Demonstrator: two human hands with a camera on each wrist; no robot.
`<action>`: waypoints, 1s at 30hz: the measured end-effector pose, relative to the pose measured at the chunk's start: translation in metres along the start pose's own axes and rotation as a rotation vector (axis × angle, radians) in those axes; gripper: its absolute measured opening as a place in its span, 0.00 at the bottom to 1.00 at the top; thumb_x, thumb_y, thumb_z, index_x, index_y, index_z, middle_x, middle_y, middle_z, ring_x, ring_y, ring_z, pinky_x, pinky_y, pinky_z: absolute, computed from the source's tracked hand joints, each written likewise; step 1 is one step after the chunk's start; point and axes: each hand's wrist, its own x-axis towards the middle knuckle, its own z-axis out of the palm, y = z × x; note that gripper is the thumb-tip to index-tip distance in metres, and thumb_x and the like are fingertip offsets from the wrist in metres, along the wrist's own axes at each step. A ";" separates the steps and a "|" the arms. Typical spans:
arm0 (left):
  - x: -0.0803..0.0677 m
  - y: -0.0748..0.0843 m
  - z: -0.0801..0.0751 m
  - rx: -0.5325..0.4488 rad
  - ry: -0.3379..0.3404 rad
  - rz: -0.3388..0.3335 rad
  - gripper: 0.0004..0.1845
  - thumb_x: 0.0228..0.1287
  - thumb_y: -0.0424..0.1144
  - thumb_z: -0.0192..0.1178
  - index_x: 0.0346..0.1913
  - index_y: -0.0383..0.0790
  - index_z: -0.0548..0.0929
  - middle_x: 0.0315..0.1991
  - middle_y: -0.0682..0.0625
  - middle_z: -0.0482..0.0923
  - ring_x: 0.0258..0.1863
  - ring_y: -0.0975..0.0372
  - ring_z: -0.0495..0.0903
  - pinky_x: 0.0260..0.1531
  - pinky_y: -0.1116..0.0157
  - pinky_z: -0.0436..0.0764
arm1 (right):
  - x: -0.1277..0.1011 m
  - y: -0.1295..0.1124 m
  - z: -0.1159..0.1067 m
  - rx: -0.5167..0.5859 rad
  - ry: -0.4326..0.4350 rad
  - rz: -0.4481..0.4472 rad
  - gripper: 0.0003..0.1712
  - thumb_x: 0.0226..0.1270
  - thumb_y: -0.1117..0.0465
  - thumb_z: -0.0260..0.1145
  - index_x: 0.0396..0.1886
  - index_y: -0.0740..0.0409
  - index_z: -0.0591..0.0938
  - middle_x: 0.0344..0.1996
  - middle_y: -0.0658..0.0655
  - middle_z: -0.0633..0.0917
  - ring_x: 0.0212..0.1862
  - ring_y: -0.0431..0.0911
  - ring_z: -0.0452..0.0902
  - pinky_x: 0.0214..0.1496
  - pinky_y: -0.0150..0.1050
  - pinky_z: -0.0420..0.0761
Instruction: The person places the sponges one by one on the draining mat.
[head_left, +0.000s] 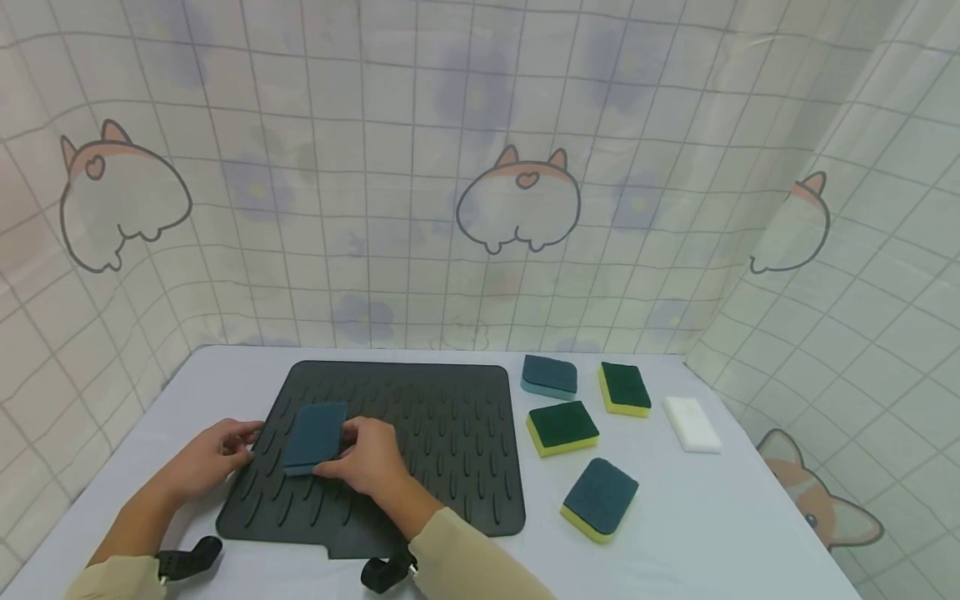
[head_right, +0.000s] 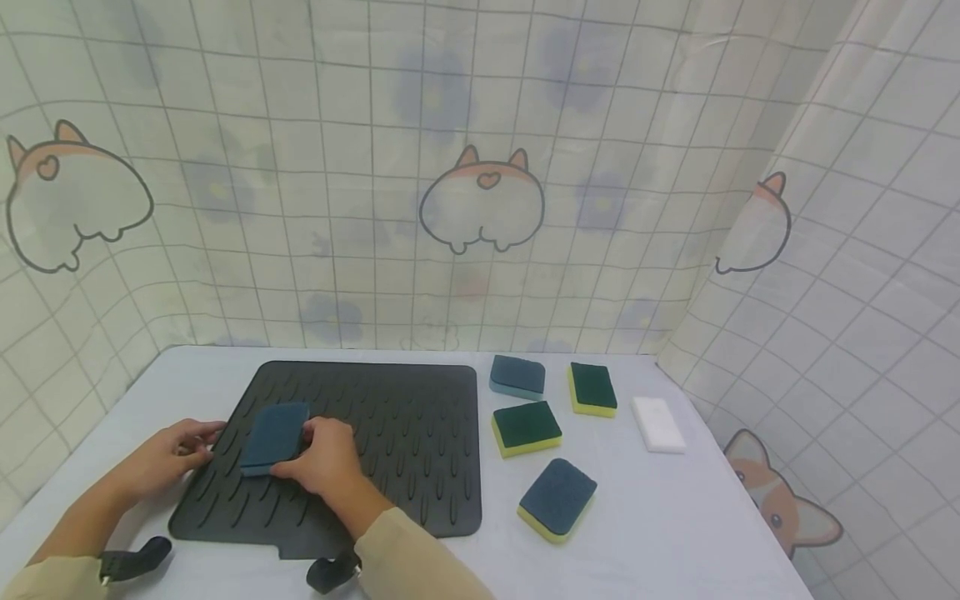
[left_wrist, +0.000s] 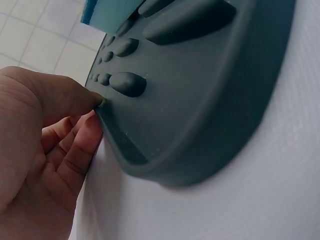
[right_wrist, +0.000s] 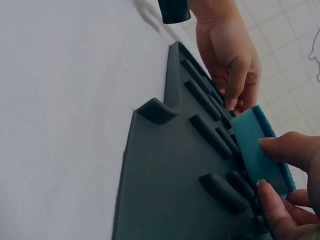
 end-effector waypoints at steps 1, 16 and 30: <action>0.000 0.000 0.000 0.001 -0.001 -0.002 0.28 0.65 0.28 0.59 0.67 0.21 0.72 0.52 0.34 0.77 0.43 0.54 0.76 0.37 0.61 0.78 | 0.000 -0.001 0.001 0.005 -0.001 0.002 0.35 0.48 0.56 0.85 0.57 0.59 0.84 0.41 0.50 0.88 0.37 0.32 0.80 0.39 0.29 0.82; 0.001 -0.002 -0.001 0.006 0.001 -0.001 0.28 0.66 0.28 0.59 0.68 0.22 0.71 0.53 0.33 0.77 0.44 0.54 0.75 0.37 0.64 0.77 | -0.002 -0.006 0.007 0.004 -0.020 -0.003 0.32 0.47 0.56 0.86 0.53 0.57 0.86 0.42 0.48 0.88 0.35 0.31 0.80 0.41 0.29 0.82; 0.002 -0.004 0.001 -0.001 0.002 0.015 0.27 0.65 0.28 0.59 0.66 0.21 0.72 0.52 0.33 0.78 0.44 0.54 0.77 0.38 0.62 0.79 | -0.004 -0.003 0.007 0.058 -0.056 0.004 0.31 0.50 0.59 0.84 0.56 0.56 0.85 0.47 0.48 0.89 0.37 0.32 0.84 0.39 0.28 0.82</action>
